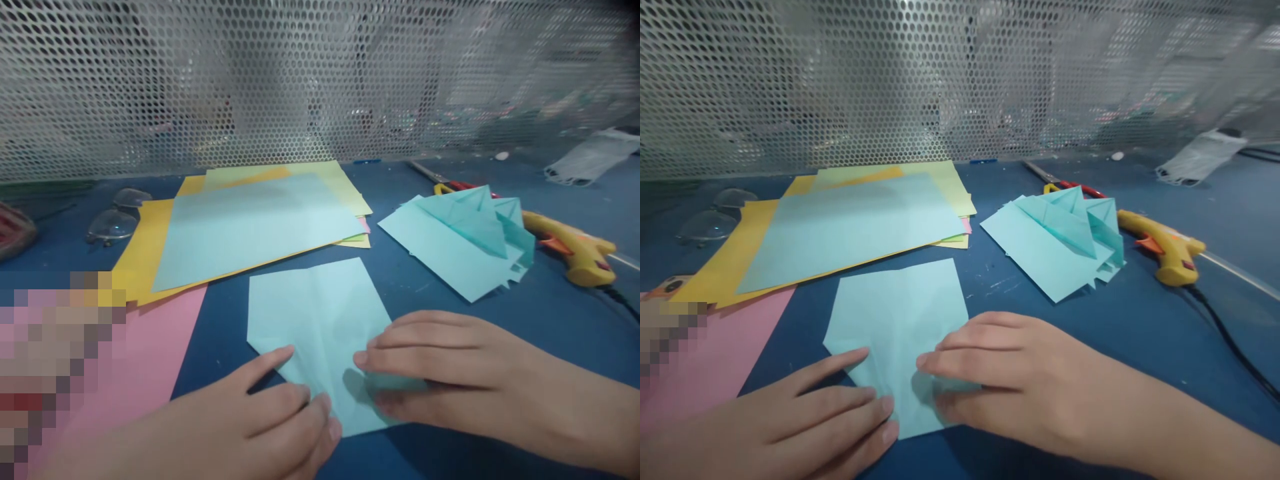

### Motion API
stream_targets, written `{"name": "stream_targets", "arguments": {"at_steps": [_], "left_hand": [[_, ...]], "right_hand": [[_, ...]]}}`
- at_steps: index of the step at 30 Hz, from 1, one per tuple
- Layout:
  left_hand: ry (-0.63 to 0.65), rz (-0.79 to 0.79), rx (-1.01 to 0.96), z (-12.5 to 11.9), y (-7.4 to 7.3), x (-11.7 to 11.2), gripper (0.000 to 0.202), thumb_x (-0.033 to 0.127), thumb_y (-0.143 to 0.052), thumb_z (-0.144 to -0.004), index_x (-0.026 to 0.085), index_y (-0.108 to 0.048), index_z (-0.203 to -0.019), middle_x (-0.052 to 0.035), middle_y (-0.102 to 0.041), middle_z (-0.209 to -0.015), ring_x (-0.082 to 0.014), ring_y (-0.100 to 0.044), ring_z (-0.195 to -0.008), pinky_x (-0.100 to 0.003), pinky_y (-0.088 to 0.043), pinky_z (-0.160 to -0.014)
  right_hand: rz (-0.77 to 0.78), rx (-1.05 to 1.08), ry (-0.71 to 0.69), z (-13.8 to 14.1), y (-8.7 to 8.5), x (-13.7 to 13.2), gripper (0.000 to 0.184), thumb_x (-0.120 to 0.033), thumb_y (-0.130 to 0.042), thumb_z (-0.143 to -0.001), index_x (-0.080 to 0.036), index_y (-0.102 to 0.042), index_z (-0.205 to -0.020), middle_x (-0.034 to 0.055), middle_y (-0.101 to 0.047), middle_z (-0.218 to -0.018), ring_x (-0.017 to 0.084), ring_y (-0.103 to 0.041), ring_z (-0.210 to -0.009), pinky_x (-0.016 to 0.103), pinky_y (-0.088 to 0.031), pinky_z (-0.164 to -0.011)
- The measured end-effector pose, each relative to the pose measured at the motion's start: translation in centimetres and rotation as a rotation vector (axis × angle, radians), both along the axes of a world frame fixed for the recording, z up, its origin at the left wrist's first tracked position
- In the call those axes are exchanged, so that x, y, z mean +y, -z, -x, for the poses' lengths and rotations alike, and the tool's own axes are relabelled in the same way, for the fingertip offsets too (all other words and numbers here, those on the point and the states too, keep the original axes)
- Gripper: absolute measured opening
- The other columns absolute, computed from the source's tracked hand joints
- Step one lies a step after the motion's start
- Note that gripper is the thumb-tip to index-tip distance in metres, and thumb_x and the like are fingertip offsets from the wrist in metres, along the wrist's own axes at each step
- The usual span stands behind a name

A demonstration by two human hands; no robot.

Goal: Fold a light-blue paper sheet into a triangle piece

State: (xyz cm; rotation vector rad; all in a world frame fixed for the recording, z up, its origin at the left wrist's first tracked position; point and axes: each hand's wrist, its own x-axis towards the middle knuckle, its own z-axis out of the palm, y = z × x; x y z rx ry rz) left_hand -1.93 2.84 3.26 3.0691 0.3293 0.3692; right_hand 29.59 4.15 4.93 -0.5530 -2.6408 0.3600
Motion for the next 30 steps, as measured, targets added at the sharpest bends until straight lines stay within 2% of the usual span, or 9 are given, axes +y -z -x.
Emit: {"name": "stream_targets", "arguments": {"at_steps": [3,7,11,15,18,21,25,26,30], "left_hand": [[0.019,0.022,-0.032,-0.5,-0.1,0.3,0.02,0.021,-0.062,-0.11,0.019,-0.075,-0.124,0.004,-0.083,-0.113,-0.0122,-0.073,-0.108,-0.04,-0.016,-0.136],[-0.039,-0.014,-0.117,-1.4,0.4,0.5,0.031,0.012,-0.045,-0.114,0.018,-0.075,-0.116,0.0047,-0.082,-0.105,-0.0107,-0.072,-0.106,-0.039,-0.013,-0.135],[-0.029,-0.034,-0.157,-1.6,0.6,0.4,0.034,0.012,-0.042,-0.115,0.019,-0.075,-0.116,0.0054,-0.083,-0.103,-0.0093,-0.073,-0.103,-0.038,-0.014,-0.134],[-0.011,0.036,-0.042,-0.6,0.0,0.2,0.018,0.023,-0.066,-0.109,0.02,-0.076,-0.123,0.0033,-0.083,-0.111,-0.0116,-0.075,-0.108,-0.04,-0.023,-0.134],[-0.02,0.053,0.011,-0.3,-0.2,-0.1,0.027,0.029,-0.076,-0.104,0.022,-0.074,-0.13,0.0012,-0.082,-0.119,-0.0152,-0.074,-0.117,-0.042,-0.031,-0.133],[-0.075,0.055,-0.063,-0.7,0.1,-0.3,0.024,0.024,-0.07,-0.107,0.02,-0.073,-0.13,0.0025,-0.082,-0.12,-0.0128,-0.073,-0.117,-0.04,-0.026,-0.134],[-0.069,-0.02,-0.2,-1.8,0.8,-0.5,0.028,0.014,-0.058,-0.112,0.02,-0.07,-0.136,0.0105,-0.08,-0.097,-0.0079,-0.072,-0.091,-0.036,-0.01,-0.135],[-0.106,-0.02,-0.213,-1.9,0.9,-0.7,0.025,0.016,-0.06,-0.111,0.02,-0.071,-0.133,0.0112,-0.078,-0.091,-0.009,-0.07,-0.083,-0.037,-0.013,-0.135],[-0.136,0.004,-0.128,-2.0,0.7,-1.1,0.027,0.014,-0.057,-0.112,0.02,-0.071,-0.134,0.0099,-0.078,-0.098,-0.0094,-0.07,-0.093,-0.04,-0.009,-0.136]], "right_hand": [[0.094,-0.038,-0.031,-0.2,-0.2,0.2,0.034,-0.019,-0.046,-0.117,-0.019,-0.079,-0.109,0.0045,-0.084,-0.115,0.015,-0.077,-0.109,0.024,-0.055,-0.109],[0.224,-0.023,0.123,-0.1,-0.2,-0.1,0.023,-0.03,-0.062,-0.111,-0.022,-0.076,-0.096,0.0062,-0.076,-0.108,0.014,-0.077,-0.098,0.018,-0.059,-0.093],[0.391,0.055,0.276,0.5,0.8,-1.0,0.015,-0.024,-0.072,-0.104,-0.025,-0.066,-0.09,0.0024,-0.068,-0.113,0.012,-0.074,-0.097,0.017,-0.058,-0.088],[0.404,0.129,0.405,0.8,2.0,-1.6,0.015,-0.023,-0.071,-0.102,-0.028,-0.062,-0.091,-0.0008,-0.064,-0.113,0.013,-0.071,-0.097,0.021,-0.057,-0.089],[0.409,0.143,0.46,0.9,2.2,-1.7,0.02,-0.02,-0.071,-0.101,-0.027,-0.058,-0.088,-0.0017,-0.065,-0.112,0.012,-0.071,-0.093,0.022,-0.056,-0.086],[0.44,0.104,0.496,1.0,2.1,-1.6,0.021,-0.02,-0.072,-0.1,-0.025,-0.058,-0.085,-0.0005,-0.065,-0.115,0.013,-0.074,-0.09,0.024,-0.057,-0.079],[0.438,0.14,0.549,1.2,2.4,-1.8,0.023,-0.019,-0.073,-0.096,-0.026,-0.056,-0.081,-0.0008,-0.063,-0.11,0.015,-0.074,-0.092,0.025,-0.057,-0.076],[0.428,0.167,0.565,1.2,2.6,-1.9,0.023,-0.019,-0.073,-0.095,-0.026,-0.055,-0.081,-0.0009,-0.062,-0.109,0.015,-0.073,-0.092,0.026,-0.057,-0.076],[0.427,0.176,0.611,1.5,3.2,-2.2,0.022,-0.021,-0.068,-0.098,-0.027,-0.057,-0.08,0.0006,-0.06,-0.112,0.016,-0.073,-0.097,0.027,-0.056,-0.076]]}}
